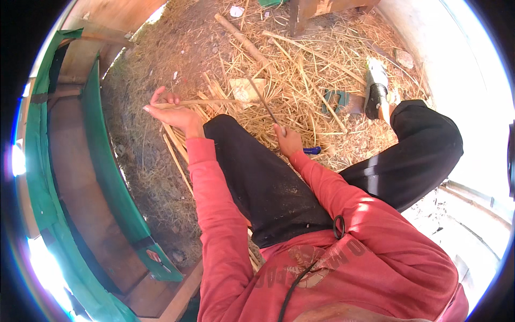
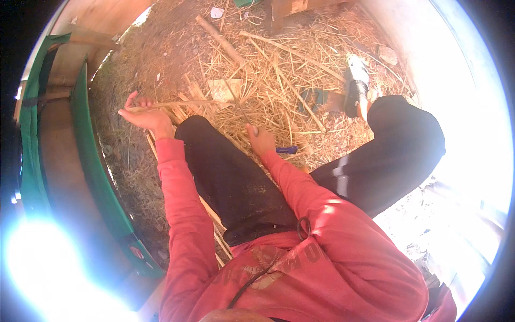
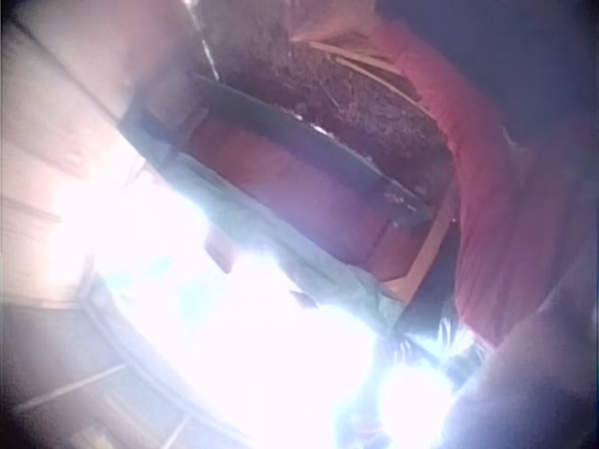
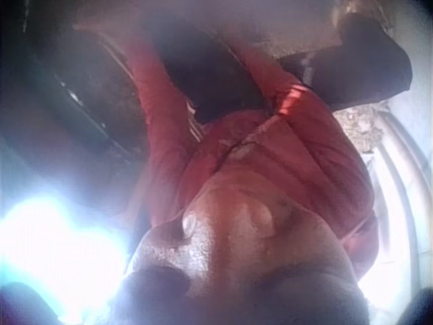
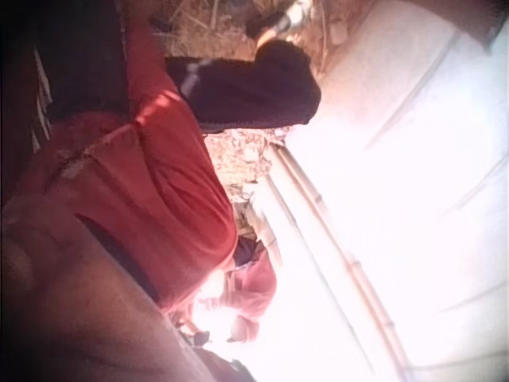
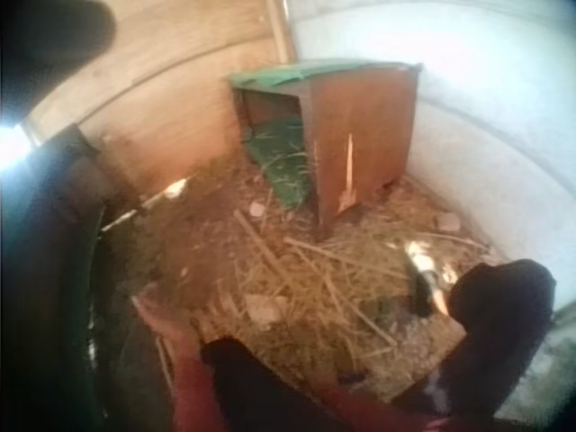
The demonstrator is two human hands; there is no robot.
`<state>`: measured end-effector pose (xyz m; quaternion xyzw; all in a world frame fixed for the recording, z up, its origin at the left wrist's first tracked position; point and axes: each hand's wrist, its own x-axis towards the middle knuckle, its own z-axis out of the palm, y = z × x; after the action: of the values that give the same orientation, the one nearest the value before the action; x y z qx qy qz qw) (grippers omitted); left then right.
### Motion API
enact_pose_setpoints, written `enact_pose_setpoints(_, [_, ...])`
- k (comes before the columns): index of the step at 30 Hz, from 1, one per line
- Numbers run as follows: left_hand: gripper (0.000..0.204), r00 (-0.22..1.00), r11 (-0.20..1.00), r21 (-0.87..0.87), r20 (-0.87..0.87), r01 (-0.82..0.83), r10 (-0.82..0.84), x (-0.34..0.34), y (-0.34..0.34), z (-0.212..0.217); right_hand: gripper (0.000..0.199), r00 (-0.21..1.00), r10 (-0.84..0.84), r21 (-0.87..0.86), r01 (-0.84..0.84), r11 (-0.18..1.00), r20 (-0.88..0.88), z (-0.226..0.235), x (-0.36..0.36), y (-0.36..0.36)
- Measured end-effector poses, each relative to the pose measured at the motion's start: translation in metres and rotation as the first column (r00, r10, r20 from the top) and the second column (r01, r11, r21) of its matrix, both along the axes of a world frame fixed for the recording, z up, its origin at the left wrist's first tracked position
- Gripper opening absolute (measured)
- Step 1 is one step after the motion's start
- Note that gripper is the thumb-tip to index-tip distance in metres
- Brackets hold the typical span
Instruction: The person sits on the ground and uses a knife to shave thin strips from a wooden stick. They hold the stick with one hand and scrape the blade along its length to create fine shavings, occasionally switching to a different stick.
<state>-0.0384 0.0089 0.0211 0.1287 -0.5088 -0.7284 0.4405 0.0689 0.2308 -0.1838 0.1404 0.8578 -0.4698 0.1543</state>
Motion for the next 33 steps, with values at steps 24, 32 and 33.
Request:
enact_pose_setpoints(24, [0.038,0.981,0.978,-0.085,-0.023,0.192,-0.195,-0.039,0.022,0.002,0.054,0.989,0.148,0.192,-0.143,0.971,-0.015,0.015,0.001,0.003])
enact_pose_setpoints(32, [0.04,0.965,0.969,-0.072,-0.091,0.238,-0.244,-0.034,0.033,0.003,0.048,0.96,0.063,-0.096,-0.092,0.991,-0.271,0.101,-0.017,-0.008])
enact_pose_setpoints(33, [0.04,0.966,0.971,-0.075,-0.107,0.229,-0.236,-0.03,0.032,0.002,0.05,0.967,0.056,-0.077,-0.077,0.994,-0.247,0.086,-0.012,-0.009])
